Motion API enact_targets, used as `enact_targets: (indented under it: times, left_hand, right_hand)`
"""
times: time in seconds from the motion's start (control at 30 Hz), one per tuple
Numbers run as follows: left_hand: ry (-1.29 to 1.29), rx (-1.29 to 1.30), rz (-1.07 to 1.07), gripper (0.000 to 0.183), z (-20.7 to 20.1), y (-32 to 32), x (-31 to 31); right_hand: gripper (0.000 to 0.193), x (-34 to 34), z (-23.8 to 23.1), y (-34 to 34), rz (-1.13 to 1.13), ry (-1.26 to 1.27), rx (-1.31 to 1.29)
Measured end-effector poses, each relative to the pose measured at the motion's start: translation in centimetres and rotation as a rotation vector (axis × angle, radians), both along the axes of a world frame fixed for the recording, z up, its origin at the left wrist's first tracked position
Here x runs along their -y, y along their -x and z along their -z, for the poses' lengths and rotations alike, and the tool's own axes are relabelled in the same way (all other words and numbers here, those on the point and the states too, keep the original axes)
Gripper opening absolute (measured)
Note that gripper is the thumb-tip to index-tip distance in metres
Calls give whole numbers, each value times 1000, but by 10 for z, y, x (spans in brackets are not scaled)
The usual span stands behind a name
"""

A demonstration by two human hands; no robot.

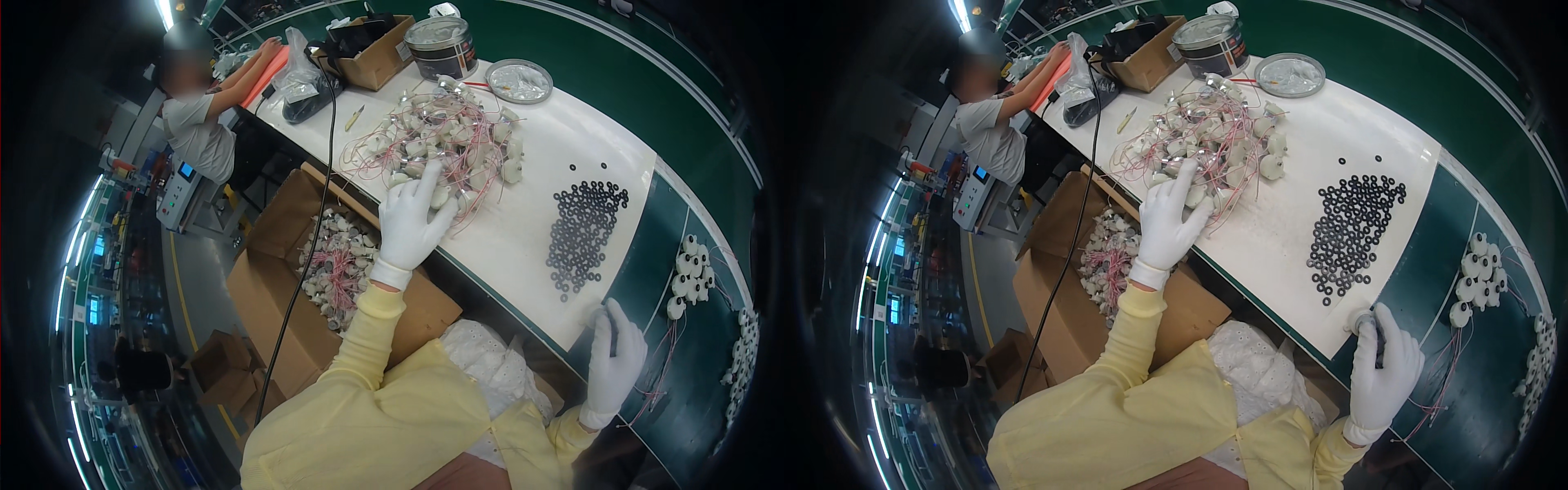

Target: The person assembles small white cylindrical components with wires by inserting black circular washers into their ends. The person picks up a component, places a washer into the open end, and sets the finished unit aside on the table. The process is repeated continuously throughout the clip.

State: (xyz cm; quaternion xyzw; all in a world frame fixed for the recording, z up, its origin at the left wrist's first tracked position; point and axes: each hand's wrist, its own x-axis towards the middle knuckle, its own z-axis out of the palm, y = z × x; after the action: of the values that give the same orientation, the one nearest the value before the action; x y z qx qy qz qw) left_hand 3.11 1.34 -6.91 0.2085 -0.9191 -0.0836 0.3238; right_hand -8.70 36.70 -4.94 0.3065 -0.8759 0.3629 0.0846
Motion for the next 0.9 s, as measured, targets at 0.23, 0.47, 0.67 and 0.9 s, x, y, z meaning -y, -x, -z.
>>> enact_targets:
  times: [0.23,0.47,0.67,0.9]
  left_hand:
    - [19,4,4,63,1,-2,1]
    - [16,-1,-18,55,0,1,-1]
    - [-25,-26,4,56,6,-3,3]
    - [-117,-110,35,47,5,-1,-1]
  right_hand:
    - [27,0,0,-1,2,-11,-10]
    - [26,0,3,0,-6,32,-25]
    - [25,1,-2,-2,7,0,5]
    - [25,-1,1,-1,-8,18,-17]
